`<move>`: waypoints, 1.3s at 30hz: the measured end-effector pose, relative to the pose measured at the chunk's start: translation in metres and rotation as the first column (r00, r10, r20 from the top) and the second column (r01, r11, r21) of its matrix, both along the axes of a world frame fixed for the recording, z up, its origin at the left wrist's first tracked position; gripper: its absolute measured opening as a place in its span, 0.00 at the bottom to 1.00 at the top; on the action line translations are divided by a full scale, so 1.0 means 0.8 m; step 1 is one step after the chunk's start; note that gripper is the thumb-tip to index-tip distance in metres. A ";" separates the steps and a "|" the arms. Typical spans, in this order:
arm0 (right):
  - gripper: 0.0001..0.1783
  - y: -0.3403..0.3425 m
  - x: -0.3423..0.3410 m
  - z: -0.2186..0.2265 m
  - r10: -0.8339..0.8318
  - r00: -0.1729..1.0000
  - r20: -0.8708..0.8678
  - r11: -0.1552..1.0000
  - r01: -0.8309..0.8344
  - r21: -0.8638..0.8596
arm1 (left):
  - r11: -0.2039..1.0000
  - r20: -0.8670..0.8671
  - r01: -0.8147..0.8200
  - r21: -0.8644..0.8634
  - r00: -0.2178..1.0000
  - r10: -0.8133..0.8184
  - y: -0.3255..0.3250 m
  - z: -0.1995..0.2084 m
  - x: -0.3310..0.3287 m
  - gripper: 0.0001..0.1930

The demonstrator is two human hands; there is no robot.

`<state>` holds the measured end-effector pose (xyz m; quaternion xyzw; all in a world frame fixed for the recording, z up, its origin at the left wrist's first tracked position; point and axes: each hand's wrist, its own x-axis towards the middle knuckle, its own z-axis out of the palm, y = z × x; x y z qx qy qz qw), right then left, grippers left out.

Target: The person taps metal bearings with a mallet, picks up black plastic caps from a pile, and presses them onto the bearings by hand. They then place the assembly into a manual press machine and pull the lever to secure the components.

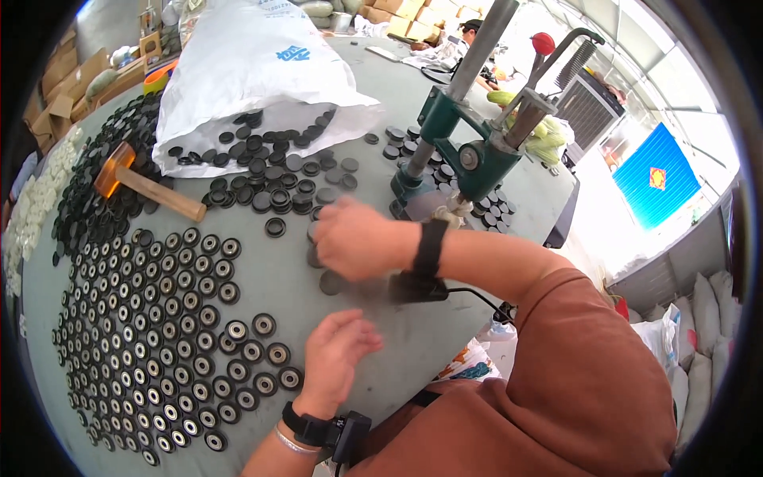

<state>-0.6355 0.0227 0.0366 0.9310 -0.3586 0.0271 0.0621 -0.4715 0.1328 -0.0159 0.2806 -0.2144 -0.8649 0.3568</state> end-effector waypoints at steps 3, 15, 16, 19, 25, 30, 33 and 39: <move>0.08 -0.038 -0.061 -0.010 -0.491 0.779 0.389 0.864 0.493 0.104 | 1.000 0.010 -0.005 -0.005 1.000 0.005 0.001 -0.001 -0.003 0.10; 0.14 -0.122 -0.013 -0.027 -0.335 0.921 0.197 0.933 0.295 0.208 | 1.000 0.006 -0.010 0.010 1.000 0.010 -0.001 -0.002 -0.003 0.08; 0.14 -0.124 -0.016 -0.024 -0.370 0.881 0.295 0.924 0.317 0.211 | 1.000 0.004 -0.012 0.013 1.000 0.012 -0.001 -0.002 -0.003 0.08; 0.15 -0.128 -0.029 -0.015 -0.467 0.773 0.428 0.880 0.361 0.309 | 1.000 0.002 -0.005 0.017 1.000 0.005 -0.001 -0.002 -0.004 0.08; 0.11 -0.125 -0.026 -0.017 -0.795 0.421 0.436 0.579 0.315 0.752 | 1.000 0.000 -0.004 0.023 1.000 0.004 0.002 -0.002 -0.001 0.08; 0.13 -0.118 -0.002 -0.018 -0.404 0.839 0.365 0.907 0.420 0.036 | 1.000 0.019 0.004 0.000 1.000 -0.004 0.000 -0.003 -0.003 0.09; 0.13 -0.120 0.028 -0.028 -0.125 0.919 0.375 0.992 0.113 0.054 | 1.000 0.019 0.001 0.012 1.000 -0.001 0.000 -0.004 -0.002 0.09; 0.15 -0.148 0.048 -0.036 -0.276 0.952 0.134 0.959 0.265 0.097 | 1.000 0.004 0.016 0.021 1.000 -0.016 0.000 -0.002 -0.003 0.09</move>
